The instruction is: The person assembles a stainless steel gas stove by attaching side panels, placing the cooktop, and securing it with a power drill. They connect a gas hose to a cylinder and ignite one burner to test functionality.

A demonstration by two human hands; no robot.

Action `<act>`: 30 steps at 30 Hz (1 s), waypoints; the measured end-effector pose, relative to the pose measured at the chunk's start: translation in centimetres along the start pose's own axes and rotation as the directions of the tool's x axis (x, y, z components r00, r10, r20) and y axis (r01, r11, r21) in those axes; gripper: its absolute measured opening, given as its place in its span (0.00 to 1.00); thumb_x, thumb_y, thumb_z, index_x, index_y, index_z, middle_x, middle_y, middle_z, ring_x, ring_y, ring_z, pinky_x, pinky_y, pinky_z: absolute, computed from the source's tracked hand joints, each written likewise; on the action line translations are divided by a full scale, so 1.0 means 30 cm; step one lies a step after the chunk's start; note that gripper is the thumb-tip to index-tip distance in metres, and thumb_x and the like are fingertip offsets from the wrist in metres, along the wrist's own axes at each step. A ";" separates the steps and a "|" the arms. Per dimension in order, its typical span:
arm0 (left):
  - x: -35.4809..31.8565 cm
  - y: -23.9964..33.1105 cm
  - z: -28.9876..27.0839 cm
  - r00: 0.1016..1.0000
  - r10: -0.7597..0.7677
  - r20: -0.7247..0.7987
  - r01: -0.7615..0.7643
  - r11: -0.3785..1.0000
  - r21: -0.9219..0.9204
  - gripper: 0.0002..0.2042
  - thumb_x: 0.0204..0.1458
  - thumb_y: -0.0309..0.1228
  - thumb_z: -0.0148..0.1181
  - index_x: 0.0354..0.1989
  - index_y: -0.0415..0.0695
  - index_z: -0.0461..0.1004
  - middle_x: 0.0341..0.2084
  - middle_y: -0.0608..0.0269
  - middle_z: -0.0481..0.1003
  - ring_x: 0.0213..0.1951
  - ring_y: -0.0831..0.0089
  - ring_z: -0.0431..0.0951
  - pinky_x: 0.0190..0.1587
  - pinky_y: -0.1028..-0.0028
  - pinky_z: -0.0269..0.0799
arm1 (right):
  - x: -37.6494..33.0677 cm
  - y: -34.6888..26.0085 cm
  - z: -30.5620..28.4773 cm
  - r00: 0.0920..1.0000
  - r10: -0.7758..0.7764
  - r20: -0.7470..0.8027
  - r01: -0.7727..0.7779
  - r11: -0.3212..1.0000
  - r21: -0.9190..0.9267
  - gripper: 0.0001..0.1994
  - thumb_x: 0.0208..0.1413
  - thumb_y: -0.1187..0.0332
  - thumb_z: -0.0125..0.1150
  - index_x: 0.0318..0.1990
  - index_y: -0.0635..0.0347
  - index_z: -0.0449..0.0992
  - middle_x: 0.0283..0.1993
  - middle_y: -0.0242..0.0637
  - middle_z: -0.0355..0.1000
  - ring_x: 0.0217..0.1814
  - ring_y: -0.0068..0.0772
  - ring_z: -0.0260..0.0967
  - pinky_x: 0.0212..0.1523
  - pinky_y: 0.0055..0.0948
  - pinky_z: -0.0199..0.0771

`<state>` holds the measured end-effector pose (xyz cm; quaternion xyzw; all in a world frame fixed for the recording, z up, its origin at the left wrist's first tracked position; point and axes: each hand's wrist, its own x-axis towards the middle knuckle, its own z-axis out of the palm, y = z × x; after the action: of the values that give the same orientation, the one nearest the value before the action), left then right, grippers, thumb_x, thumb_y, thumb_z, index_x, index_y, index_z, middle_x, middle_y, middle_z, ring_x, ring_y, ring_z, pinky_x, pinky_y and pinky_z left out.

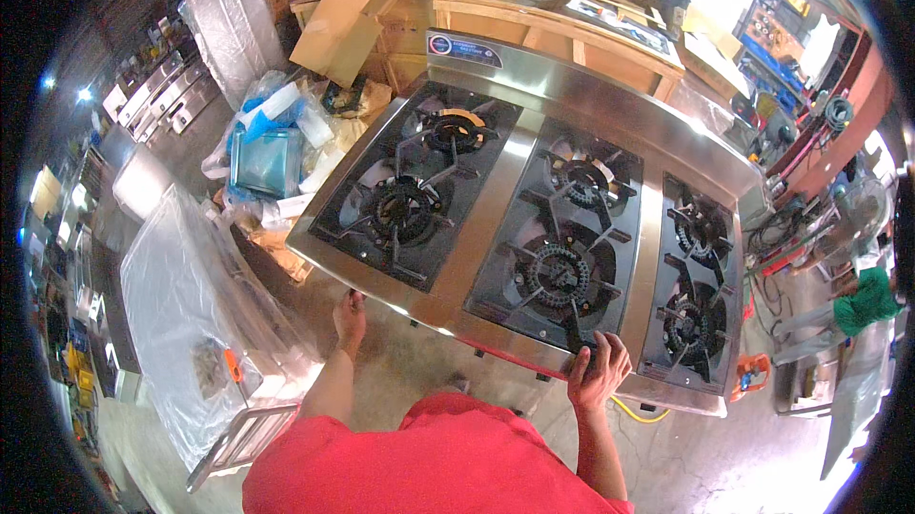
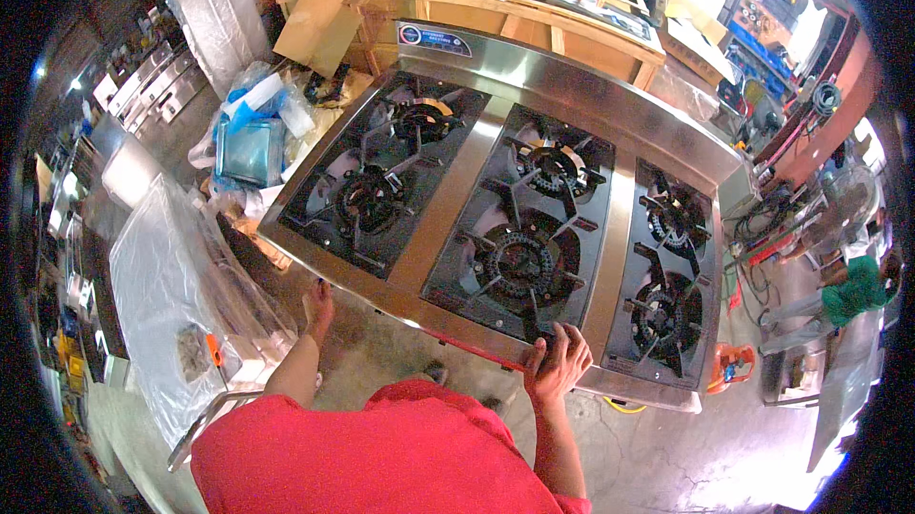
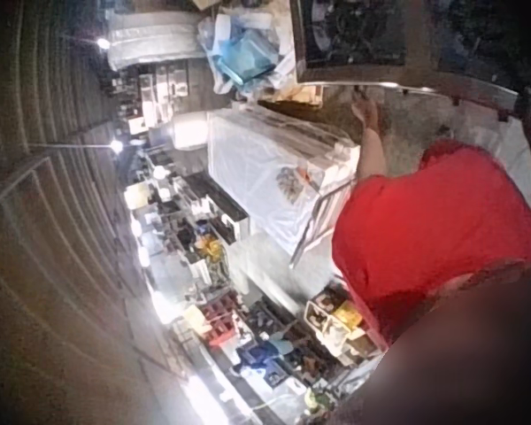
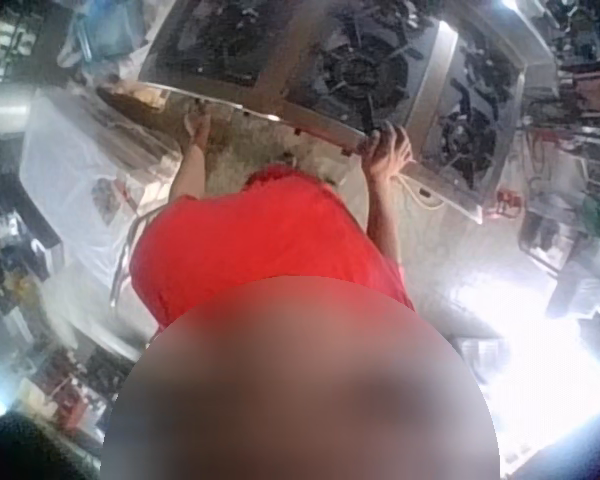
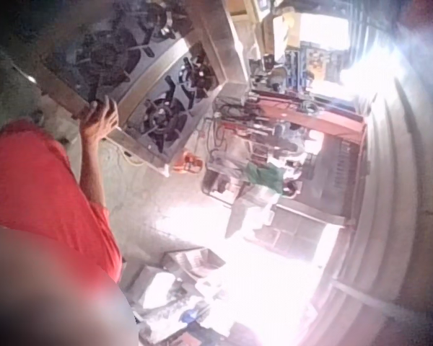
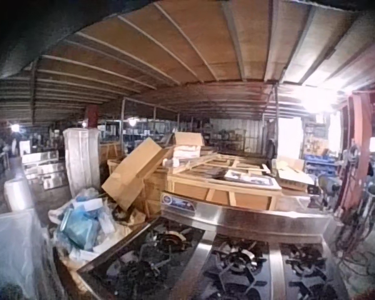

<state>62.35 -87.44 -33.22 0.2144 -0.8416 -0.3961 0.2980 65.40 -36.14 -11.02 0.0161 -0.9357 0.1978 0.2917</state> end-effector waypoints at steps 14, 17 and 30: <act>0.056 0.079 -0.067 0.630 -0.566 0.532 0.776 0.485 -0.403 0.19 0.65 0.51 0.46 0.39 0.48 0.73 0.27 0.67 0.78 0.26 0.74 0.79 0.28 0.73 0.74 | -0.001 -0.004 -0.016 0.998 -0.043 0.049 0.042 0.999 0.015 0.19 0.59 0.58 0.53 0.53 0.58 0.73 0.54 0.47 0.68 0.57 0.48 0.63 0.59 0.46 0.52; 0.048 0.085 -0.081 0.615 -0.570 0.544 0.788 0.467 -0.401 0.18 0.65 0.50 0.47 0.42 0.49 0.74 0.30 0.67 0.78 0.28 0.73 0.79 0.31 0.72 0.75 | -0.002 0.001 -0.021 0.997 -0.056 0.050 0.055 0.998 0.024 0.19 0.58 0.58 0.54 0.54 0.58 0.73 0.54 0.47 0.68 0.57 0.49 0.63 0.60 0.47 0.52; 0.023 -0.013 -0.066 0.625 -0.603 0.496 0.781 0.490 -0.387 0.15 0.61 0.45 0.54 0.50 0.50 0.69 0.34 0.68 0.72 0.35 0.73 0.80 0.35 0.70 0.74 | -0.029 0.012 -0.041 0.998 -0.058 0.023 0.057 0.998 0.032 0.19 0.57 0.57 0.56 0.52 0.57 0.75 0.53 0.45 0.70 0.56 0.46 0.65 0.59 0.46 0.53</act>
<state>63.21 -89.16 -32.31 0.3767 -0.5544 -0.7414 0.0312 66.71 -35.41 -10.71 0.0502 -0.9351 0.2038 0.2857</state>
